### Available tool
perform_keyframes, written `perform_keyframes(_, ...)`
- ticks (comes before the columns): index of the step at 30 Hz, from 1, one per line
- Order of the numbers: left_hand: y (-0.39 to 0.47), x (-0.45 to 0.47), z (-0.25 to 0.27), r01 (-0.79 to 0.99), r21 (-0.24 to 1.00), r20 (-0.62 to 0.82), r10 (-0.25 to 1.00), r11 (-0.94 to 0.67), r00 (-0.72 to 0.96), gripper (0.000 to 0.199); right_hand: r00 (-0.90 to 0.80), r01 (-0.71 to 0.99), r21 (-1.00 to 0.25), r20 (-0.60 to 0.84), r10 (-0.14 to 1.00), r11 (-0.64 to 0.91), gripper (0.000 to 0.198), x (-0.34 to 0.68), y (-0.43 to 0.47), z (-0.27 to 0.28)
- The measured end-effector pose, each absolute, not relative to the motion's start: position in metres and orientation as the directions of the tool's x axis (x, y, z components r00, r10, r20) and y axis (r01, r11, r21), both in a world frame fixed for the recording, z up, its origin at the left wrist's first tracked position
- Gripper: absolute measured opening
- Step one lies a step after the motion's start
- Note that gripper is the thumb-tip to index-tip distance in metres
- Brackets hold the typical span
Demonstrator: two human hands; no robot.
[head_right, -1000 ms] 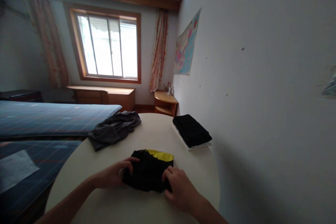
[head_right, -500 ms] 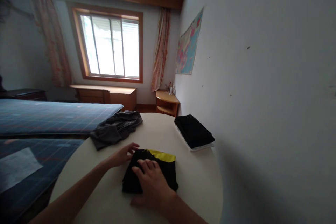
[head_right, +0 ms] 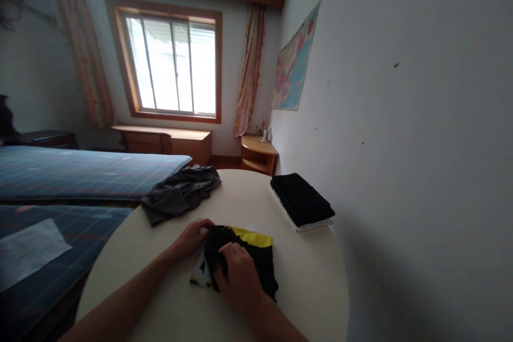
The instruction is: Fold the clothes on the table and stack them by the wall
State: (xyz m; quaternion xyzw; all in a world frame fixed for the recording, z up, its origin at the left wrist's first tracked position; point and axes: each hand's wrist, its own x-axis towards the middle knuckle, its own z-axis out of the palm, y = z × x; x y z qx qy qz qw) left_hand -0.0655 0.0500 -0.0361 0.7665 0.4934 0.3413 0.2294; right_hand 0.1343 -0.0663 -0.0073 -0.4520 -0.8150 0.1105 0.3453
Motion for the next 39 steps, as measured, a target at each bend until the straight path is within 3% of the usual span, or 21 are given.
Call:
perform_keyframes(3, 0.051, -0.066, -0.034, 0.62, 0.687, 0.26, 0.925, -0.379, 0.278, 0.032, -0.499, 0.655, -0.388, 0.423, 0.756, 0.649, 0.014, 0.131, -0.067, -0.01)
perform_keyframes(7, 0.055, -0.067, -0.035, 0.583, 0.742, 0.213, 0.941, -0.332, 0.264, 0.033, -0.583, 0.613, -0.381, 0.373, 0.722, 0.692, 0.014, 0.126, -0.069, -0.013)
perform_keyframes(12, 0.049, -0.059, -0.028, 0.587, 0.745, 0.315, 0.943, -0.317, 0.11, 0.037, -0.51, 0.616, -0.436, 0.413, 0.754, 0.656, 0.013, 0.125, -0.07, -0.003)
perform_keyframes(14, 0.039, -0.05, -0.024, 0.581, 0.7, 0.407, 0.901, -0.415, 0.153, 0.037, -0.397, 0.704, -0.417, 0.441, 0.805, 0.575, 0.022, 0.129, -0.066, 0.001)
perform_keyframes(16, 0.026, -0.041, -0.023, 0.589, 0.619, 0.429, 0.852, -0.52, 0.301, 0.039, -0.305, 0.803, -0.368, 0.421, 0.854, 0.468, 0.04, 0.135, -0.06, 0.0)
perform_keyframes(20, 0.009, -0.033, -0.033, 0.708, 0.398, 0.204, 0.809, -0.584, 0.552, 0.056, -0.241, 0.912, -0.297, 0.168, 0.956, 0.282, 0.074, 0.15, -0.051, -0.017)
perform_keyframes(24, 0.008, -0.037, -0.041, 0.782, 0.313, 0.089, 0.837, -0.538, 0.54, 0.064, -0.246, 0.927, -0.284, 0.031, 0.969, 0.245, 0.084, 0.158, -0.054, -0.032)
perform_keyframes(28, 0.014, -0.04, -0.04, 0.815, 0.342, 0.182, 0.884, -0.467, 0.43, 0.056, -0.263, 0.912, -0.301, 0.088, 0.961, 0.278, 0.077, 0.16, -0.056, -0.024)
perform_keyframes(32, 0.022, -0.042, -0.041, 0.8, 0.433, 0.261, 0.907, -0.416, 0.33, 0.043, -0.219, 0.912, -0.316, 0.161, 0.962, 0.261, 0.042, 0.162, -0.042, 0.004)
perform_keyframes(34, 0.027, -0.044, -0.044, 0.746, 0.501, 0.282, 0.897, -0.439, 0.339, 0.04, -0.201, 0.919, -0.307, 0.175, 0.964, 0.248, 0.034, 0.164, -0.027, 0.014)
perform_keyframes(39, 0.029, -0.044, -0.041, 0.512, 0.686, 0.364, 0.853, -0.518, 0.375, 0.038, -0.401, 0.827, -0.376, 0.126, 0.907, 0.418, 0.054, 0.173, 0.012, 0.022)
